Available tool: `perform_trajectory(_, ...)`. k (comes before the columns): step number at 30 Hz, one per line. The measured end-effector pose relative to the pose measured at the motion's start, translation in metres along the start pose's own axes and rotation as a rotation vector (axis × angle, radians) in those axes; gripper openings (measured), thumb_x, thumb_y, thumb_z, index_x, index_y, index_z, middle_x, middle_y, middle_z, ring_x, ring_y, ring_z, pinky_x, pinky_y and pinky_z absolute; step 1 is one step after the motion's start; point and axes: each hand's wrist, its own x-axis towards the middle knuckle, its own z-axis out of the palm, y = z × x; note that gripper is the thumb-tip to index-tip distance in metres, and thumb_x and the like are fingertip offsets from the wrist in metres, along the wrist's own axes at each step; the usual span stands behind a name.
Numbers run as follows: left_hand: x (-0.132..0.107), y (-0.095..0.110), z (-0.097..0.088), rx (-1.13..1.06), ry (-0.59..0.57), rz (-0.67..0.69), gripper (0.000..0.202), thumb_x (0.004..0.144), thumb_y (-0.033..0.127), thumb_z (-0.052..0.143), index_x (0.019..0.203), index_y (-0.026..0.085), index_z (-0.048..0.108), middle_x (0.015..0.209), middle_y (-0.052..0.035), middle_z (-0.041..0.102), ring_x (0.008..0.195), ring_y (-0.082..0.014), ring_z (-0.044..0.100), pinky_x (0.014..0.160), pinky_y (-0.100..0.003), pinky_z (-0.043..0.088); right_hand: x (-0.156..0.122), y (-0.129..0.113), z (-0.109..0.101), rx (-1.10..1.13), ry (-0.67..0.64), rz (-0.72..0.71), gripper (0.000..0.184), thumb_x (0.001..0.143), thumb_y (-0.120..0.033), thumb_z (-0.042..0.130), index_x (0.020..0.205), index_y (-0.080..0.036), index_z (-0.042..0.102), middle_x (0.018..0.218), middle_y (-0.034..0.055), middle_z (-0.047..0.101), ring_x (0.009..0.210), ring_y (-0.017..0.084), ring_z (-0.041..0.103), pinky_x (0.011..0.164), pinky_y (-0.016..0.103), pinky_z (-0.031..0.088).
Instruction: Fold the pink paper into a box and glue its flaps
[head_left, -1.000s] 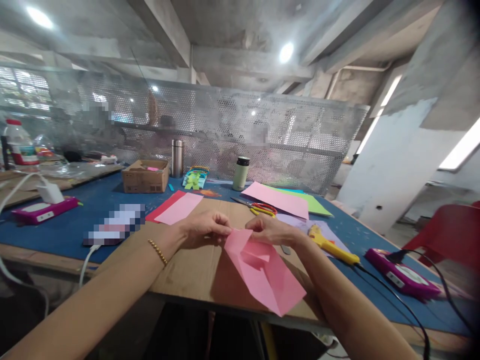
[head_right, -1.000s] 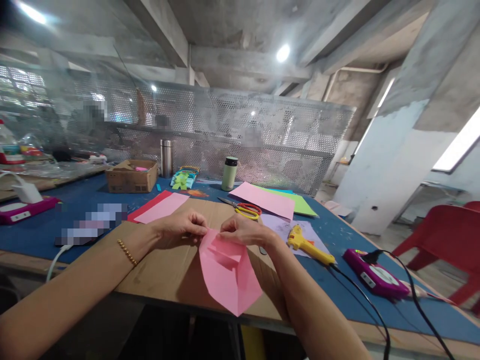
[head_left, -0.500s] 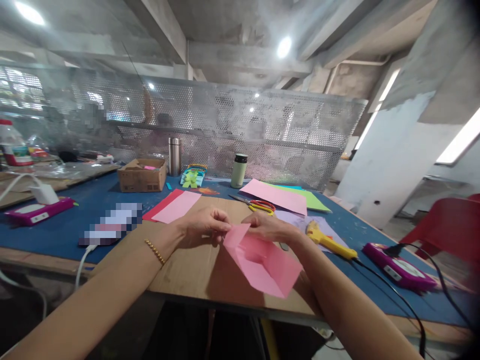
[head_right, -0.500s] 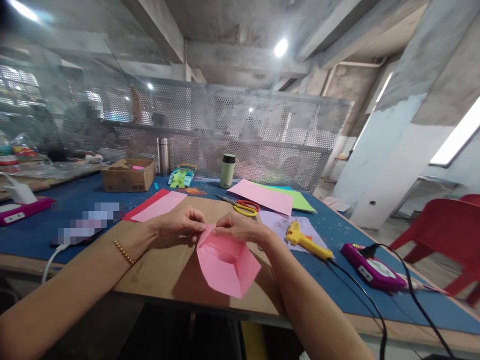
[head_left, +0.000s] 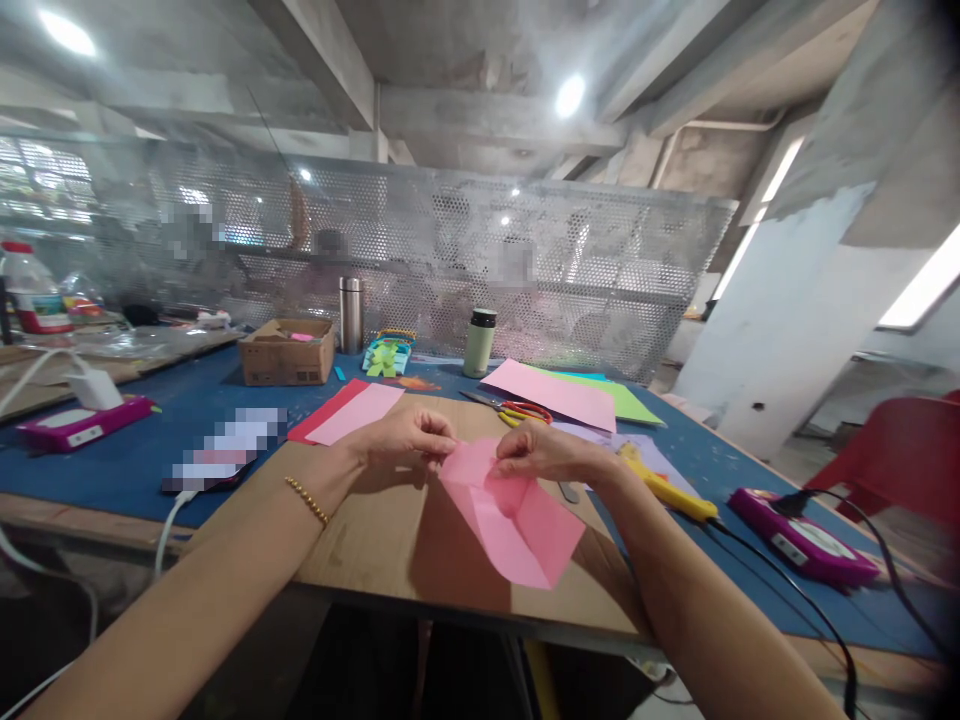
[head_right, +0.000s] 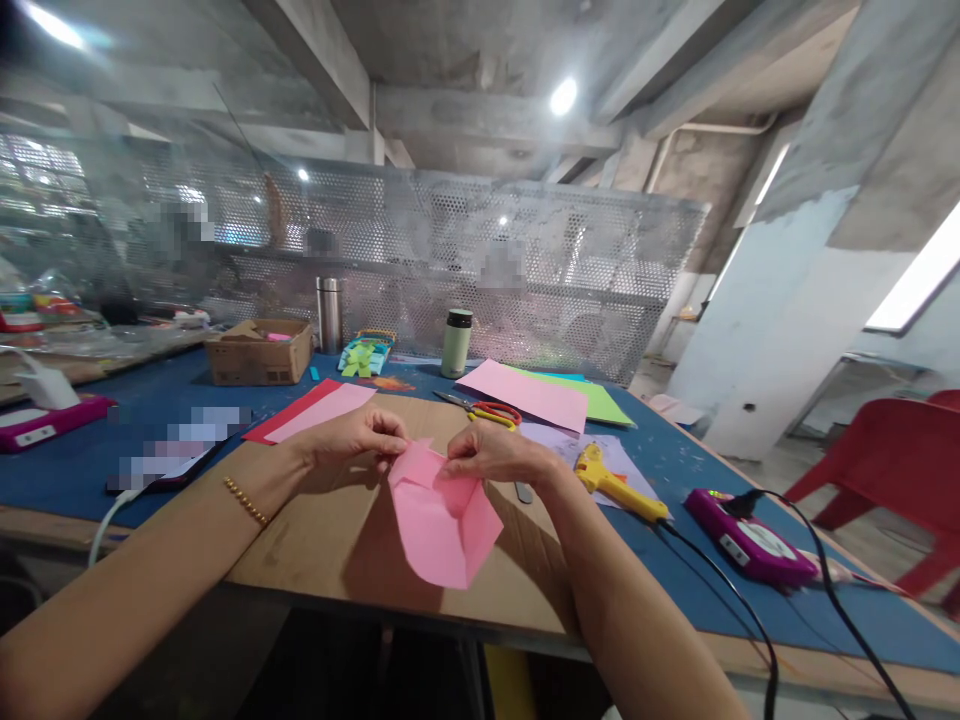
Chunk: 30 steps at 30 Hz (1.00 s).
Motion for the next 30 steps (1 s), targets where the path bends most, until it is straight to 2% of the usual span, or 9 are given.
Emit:
perform_trajectory(3, 0.003, 0.001, -0.004, 0.054, -0.020, 0.018, 0.032, 0.069, 0.043, 0.079, 0.076, 0.016, 0.063, 0.061, 0.0008, 0.056, 0.051, -0.0099, 0.051, 0.046, -0.021, 0.042, -0.002, 0.004, -0.002, 0.011, -0.030, 0.027, 0.043, 0.077, -0.051, 0.064, 0.058, -0.017, 0.048, 0.056, -0.0064, 0.031, 0.053, 0.008, 0.027, 0.047, 0.023, 0.018)
perform_trajectory(9, 0.004, 0.004, -0.001, 0.096, -0.004, 0.020, 0.034, 0.070, 0.045, 0.078, 0.075, 0.015, 0.062, 0.058, 0.0005, 0.056, 0.051, -0.0111, 0.051, 0.045, -0.023, 0.044, 0.000, 0.006, 0.000, -0.062, -0.002, 0.006, 0.027, 0.079, -0.036, 0.059, 0.062, -0.016, 0.054, 0.059, -0.0057, 0.037, 0.055, 0.008, 0.029, 0.049, 0.023, 0.018)
perform_trajectory(15, -0.008, 0.005, 0.006, 0.042, 0.061, -0.090, 0.030, 0.071, 0.041, 0.078, 0.080, 0.017, 0.063, 0.065, -0.0002, 0.059, 0.060, -0.0098, 0.053, 0.057, -0.020, 0.042, -0.002, -0.002, 0.001, -0.120, -0.018, 0.030, 0.028, 0.078, -0.030, 0.058, 0.057, -0.017, 0.044, 0.057, -0.0063, 0.030, 0.053, 0.007, 0.027, 0.048, 0.023, 0.017)
perform_trajectory(19, -0.006, 0.001, 0.005, 0.049, 0.071, -0.077, 0.041, 0.069, 0.052, 0.078, 0.088, 0.018, 0.067, 0.072, 0.0007, 0.056, 0.062, -0.0093, 0.049, 0.059, -0.021, 0.040, -0.002, -0.004, 0.001, -0.112, -0.049, 0.038, 0.028, 0.078, -0.031, 0.058, 0.057, -0.018, 0.043, 0.057, -0.0062, 0.029, 0.053, 0.008, 0.028, 0.047, 0.023, 0.018)
perform_trajectory(22, 0.003, 0.000, 0.002, 0.169, 0.039, 0.039, 0.053, 0.074, 0.067, 0.066, 0.083, 0.015, 0.069, 0.070, -0.0005, 0.054, 0.059, -0.0095, 0.042, 0.054, -0.022, 0.034, -0.001, -0.007, 0.003, -0.127, -0.046, 0.013, 0.031, 0.077, -0.030, 0.058, 0.056, -0.018, 0.039, 0.057, -0.0065, 0.026, 0.053, 0.007, 0.026, 0.047, 0.023, 0.017)
perform_trajectory(25, 0.010, 0.005, 0.004, 0.341, -0.047, 0.143, 0.068, 0.079, 0.076, 0.048, 0.079, 0.011, 0.070, 0.069, -0.0038, 0.056, 0.056, -0.0100, 0.037, 0.051, -0.024, 0.025, 0.001, -0.013, 0.006, -0.128, -0.059, -0.019, 0.032, 0.078, -0.028, 0.057, 0.055, -0.018, 0.037, 0.057, -0.0067, 0.025, 0.053, 0.007, 0.025, 0.047, 0.024, 0.017)
perform_trajectory(27, 0.012, 0.013, 0.006, 0.468, -0.098, 0.170, 0.066, 0.080, 0.075, 0.049, 0.069, 0.013, 0.066, 0.063, -0.0016, 0.051, 0.055, -0.0099, 0.032, 0.050, -0.026, 0.020, 0.002, -0.018, 0.009, -0.120, -0.066, -0.016, 0.033, 0.078, -0.029, 0.058, 0.055, -0.018, 0.038, 0.057, -0.0067, 0.026, 0.053, 0.007, 0.025, 0.047, 0.024, 0.018)
perform_trajectory(30, 0.012, 0.023, 0.011, 0.654, -0.185, 0.154, 0.055, 0.075, 0.065, 0.065, 0.054, 0.015, 0.052, 0.055, 0.0040, 0.033, 0.054, -0.0092, 0.024, 0.051, -0.028, 0.014, 0.004, -0.026, 0.013, -0.115, -0.088, 0.021, 0.035, 0.078, -0.035, 0.061, 0.056, -0.018, 0.040, 0.056, -0.0067, 0.028, 0.053, 0.007, 0.027, 0.048, 0.024, 0.019)
